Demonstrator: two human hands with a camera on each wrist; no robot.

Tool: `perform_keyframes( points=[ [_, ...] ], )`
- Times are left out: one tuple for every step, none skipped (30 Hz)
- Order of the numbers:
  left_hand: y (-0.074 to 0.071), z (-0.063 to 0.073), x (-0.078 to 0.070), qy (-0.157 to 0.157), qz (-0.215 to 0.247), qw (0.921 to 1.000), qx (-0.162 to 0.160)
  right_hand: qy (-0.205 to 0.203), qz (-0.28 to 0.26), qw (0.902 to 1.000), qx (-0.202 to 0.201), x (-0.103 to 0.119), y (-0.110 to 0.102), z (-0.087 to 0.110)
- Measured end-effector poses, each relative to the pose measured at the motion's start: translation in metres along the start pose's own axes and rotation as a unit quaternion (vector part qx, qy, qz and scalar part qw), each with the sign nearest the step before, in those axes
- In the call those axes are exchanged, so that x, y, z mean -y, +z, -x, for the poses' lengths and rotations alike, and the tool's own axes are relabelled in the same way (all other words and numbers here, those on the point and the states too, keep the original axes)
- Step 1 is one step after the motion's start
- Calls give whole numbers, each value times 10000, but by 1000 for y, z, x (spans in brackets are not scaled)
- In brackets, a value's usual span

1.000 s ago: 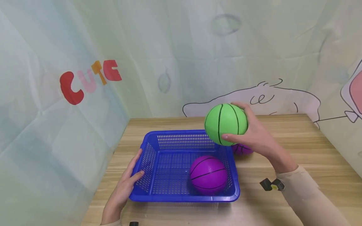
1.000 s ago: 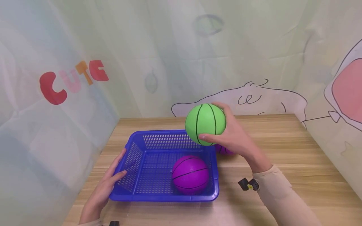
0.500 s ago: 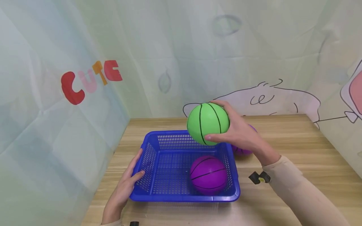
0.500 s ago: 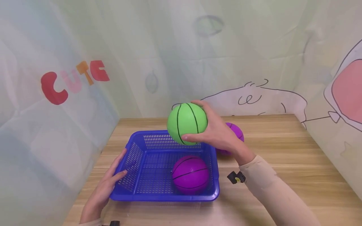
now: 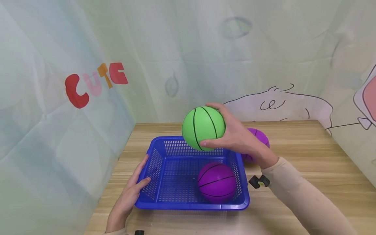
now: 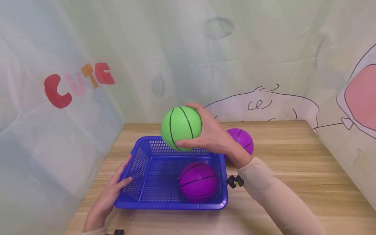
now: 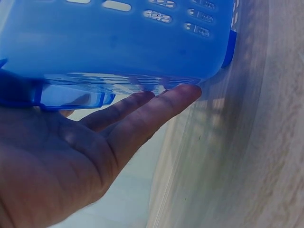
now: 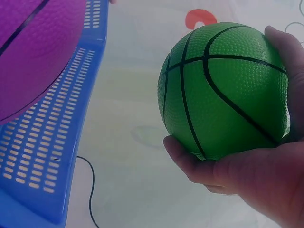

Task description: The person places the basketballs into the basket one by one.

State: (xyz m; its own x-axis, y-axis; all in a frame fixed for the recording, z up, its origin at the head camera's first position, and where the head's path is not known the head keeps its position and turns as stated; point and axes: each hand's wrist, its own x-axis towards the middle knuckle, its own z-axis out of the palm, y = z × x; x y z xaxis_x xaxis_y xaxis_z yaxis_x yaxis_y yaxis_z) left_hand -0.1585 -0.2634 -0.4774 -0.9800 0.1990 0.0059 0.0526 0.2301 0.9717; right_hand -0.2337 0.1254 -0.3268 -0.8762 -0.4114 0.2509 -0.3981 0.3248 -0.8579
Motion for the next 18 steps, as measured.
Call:
perform_keyframes(
  points=[
    [0,0,0,5,2,10000,2,-43,13,10000,10,1,1,-2],
    [0,0,0,9,7,10000,6,-86,22,10000,31,1,3,-4],
    [0,0,0,7,9,10000,9,-132,57,9999,53,2,4,-6],
    [0,0,0,6,16,10000,9,-175,89,9998,86,2,6,-8],
    [0,0,0,2,14,10000,6,-202,130,9996,115,2,8,-9],
    [1,0,-1,-7,13,10000,1,-222,197,9995,140,2,9,-11],
    [1,0,-1,-18,10,10000,-4,-236,277,9992,165,3,11,-13],
    [1,0,-1,-25,5,10000,-7,-239,354,9989,193,2,13,-14],
    [1,0,-1,-35,2,10000,-11,-244,420,9986,222,2,14,-16],
    [1,0,-1,-38,2,10000,-13,-248,465,9983,251,2,16,-17],
    [1,0,-1,-40,-6,10000,-16,-252,487,9981,277,2,17,-19],
    [1,0,0,-40,-8,10000,-15,-264,514,9979,306,2,19,-20],
    [0,-1,0,-34,-13,10000,-13,-278,522,9977,334,2,20,-21],
    [0,-1,0,-25,-17,10000,-13,-299,533,9975,361,2,22,-23],
    [0,-1,0,-21,-19,10000,-14,-326,536,9973,391,2,23,-24],
    [0,-1,0,-14,-22,10000,-19,-346,547,9970,422,2,24,-26],
    [0,-1,1,-9,-27,10000,-20,-361,554,9968,456,2,26,-27],
    [-1,-1,1,-3,-30,10000,-25,-382,580,9964,489,3,27,-28]
  ],
)
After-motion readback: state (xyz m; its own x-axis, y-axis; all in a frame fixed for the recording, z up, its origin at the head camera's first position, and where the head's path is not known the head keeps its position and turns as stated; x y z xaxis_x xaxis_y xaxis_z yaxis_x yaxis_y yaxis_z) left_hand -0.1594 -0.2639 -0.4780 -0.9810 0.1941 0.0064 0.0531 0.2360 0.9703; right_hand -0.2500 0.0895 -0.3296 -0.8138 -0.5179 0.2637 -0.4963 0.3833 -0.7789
